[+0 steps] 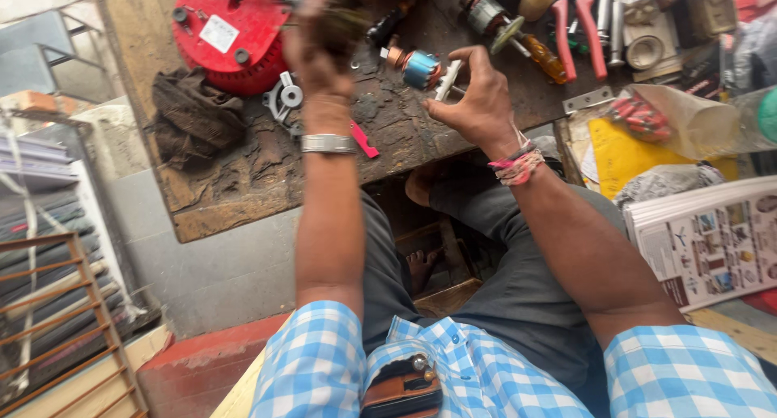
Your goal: The person sits on the floor at a workbench and handles several small electric motor components. They pick up, rotate, and compare different motor stators and rotors, occasionally using a hammer to tap a component. The person repeatedly assembles and disassembles parts, inspecting the internal wiring and fitment.
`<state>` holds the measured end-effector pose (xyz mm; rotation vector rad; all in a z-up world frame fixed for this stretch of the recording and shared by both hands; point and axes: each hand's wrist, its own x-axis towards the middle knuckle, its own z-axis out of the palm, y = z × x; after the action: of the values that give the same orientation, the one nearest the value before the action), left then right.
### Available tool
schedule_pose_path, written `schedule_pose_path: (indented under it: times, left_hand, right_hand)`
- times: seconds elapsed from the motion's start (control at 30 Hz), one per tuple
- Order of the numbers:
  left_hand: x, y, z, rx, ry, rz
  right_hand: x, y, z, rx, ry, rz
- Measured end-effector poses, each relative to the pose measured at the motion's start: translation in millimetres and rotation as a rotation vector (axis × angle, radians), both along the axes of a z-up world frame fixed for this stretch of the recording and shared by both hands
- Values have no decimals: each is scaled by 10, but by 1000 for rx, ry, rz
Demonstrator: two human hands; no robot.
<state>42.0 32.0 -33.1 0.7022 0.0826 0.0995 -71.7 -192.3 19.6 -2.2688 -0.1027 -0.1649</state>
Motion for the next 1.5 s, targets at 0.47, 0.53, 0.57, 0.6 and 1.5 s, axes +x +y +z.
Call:
schedule_pose_path:
  times: [0.47, 0.53, 0.57, 0.6, 1.5]
  left_hand:
    - [-195, 30, 188, -41, -102, -14]
    - [-231, 2, 194, -32, -61, -27]
    - [-235, -9, 215, -27, -45, -33]
    - [-247, -25, 239, -15, -41, -41]
    - [-521, -644, 235, -28, 28, -300]
  right_hand:
    - [232, -256, -241, 194, 238, -84]
    - [289, -331, -269, 247, 270, -93]
    - [305, -377, -261, 250, 296, -74]
    - [319, -429, -243, 252, 322, -55]
    - [138, 144, 137, -295, -463, 143]
